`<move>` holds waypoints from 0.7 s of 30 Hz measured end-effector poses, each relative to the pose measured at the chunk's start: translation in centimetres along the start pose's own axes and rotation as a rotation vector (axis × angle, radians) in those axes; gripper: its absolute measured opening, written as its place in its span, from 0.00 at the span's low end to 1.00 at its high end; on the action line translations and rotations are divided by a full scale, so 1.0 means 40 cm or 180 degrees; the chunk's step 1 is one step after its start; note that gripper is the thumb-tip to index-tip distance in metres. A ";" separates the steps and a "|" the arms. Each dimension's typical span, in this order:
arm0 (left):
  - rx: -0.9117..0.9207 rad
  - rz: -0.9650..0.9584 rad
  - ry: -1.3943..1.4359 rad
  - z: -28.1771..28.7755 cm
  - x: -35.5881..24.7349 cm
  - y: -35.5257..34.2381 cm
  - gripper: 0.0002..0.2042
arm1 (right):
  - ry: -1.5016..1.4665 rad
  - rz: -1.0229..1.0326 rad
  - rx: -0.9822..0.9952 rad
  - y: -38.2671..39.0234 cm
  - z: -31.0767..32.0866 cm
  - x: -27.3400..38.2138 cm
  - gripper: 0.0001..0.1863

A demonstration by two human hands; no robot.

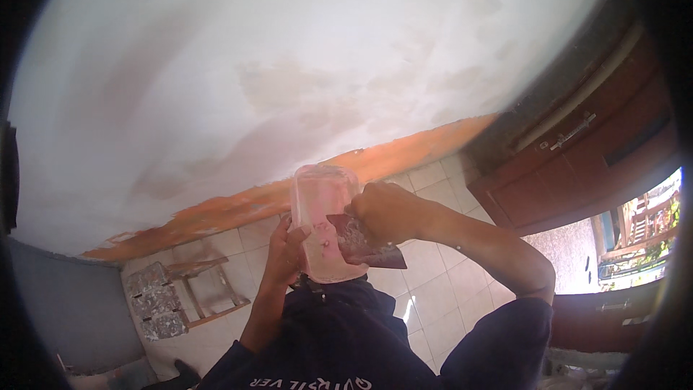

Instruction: The person applies wall putty to a wall using a putty knife and a plastic container. The person repeatedly scoops putty from the container and spreads it onto a patch of the wall, smoothing the surface with the knife.

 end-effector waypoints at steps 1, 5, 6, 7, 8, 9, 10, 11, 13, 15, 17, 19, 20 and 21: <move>0.0045 -0.0015 -0.0039 0.000 0.007 -0.006 0.23 | -0.0125 0.0083 -0.0075 0.005 0.000 -0.001 0.19; 0.0123 0.0095 -0.0108 0.003 0.031 -0.017 0.23 | -0.1203 0.0063 0.0047 0.000 -0.025 -0.042 0.15; 0.0098 0.0135 -0.0096 0.003 0.036 -0.020 0.23 | -0.1390 -0.0017 -0.0047 0.005 -0.044 -0.073 0.15; 0.0070 0.0173 -0.0084 0.004 0.040 -0.022 0.23 | -0.1576 -0.0095 -0.0142 0.012 -0.057 -0.099 0.15; 0.0029 0.0209 -0.0075 0.009 0.044 -0.025 0.23 | -0.1776 -0.0182 -0.0167 0.018 -0.066 -0.116 0.14; 0.0029 0.0229 -0.0080 0.011 0.047 -0.027 0.23 | -0.1975 -0.0267 -0.0190 0.025 -0.074 -0.132 0.13; 0.0027 0.0247 -0.0085 0.013 0.050 -0.029 0.23 | -0.2173 -0.0351 -0.0213 0.032 -0.084 -0.147 0.12; 0.0031 0.0265 -0.0091 0.018 0.055 -0.029 0.23 | -0.2616 -0.0557 -0.0285 0.040 -0.100 -0.169 0.11; -0.0007 0.0251 -0.0075 0.037 0.072 -0.027 0.23 | -0.3497 -0.0968 -0.0425 0.064 -0.146 -0.211 0.10; -0.0064 0.0245 0.0026 0.052 0.082 -0.033 0.22 | -0.4571 -0.1117 -0.0859 0.097 -0.187 -0.274 0.10; -0.0194 0.0267 0.0205 0.081 0.092 -0.024 0.21 | -0.5731 -0.0847 -0.1545 0.103 -0.245 -0.335 0.11; -0.0213 0.0174 0.0479 0.088 0.086 -0.015 0.22 | -0.6288 -0.0678 -0.1958 0.090 -0.276 -0.369 0.11; -0.0248 0.0111 0.0610 0.103 0.083 -0.003 0.22 | -0.6569 -0.0565 -0.2137 0.072 -0.301 -0.389 0.12; -0.0250 0.0149 0.0611 0.125 0.096 -0.001 0.23 | -0.6655 -0.0403 -0.2195 0.045 -0.356 -0.445 0.11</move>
Point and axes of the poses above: each hand's wrist, its own y-axis away from the middle knuckle, its own z-axis out of the back of the hand, x = y × z, the point moved 8 cm from there along -y, towards the middle knuckle, and after that the axes turned 5 degrees about x, right-handed, at the moved point
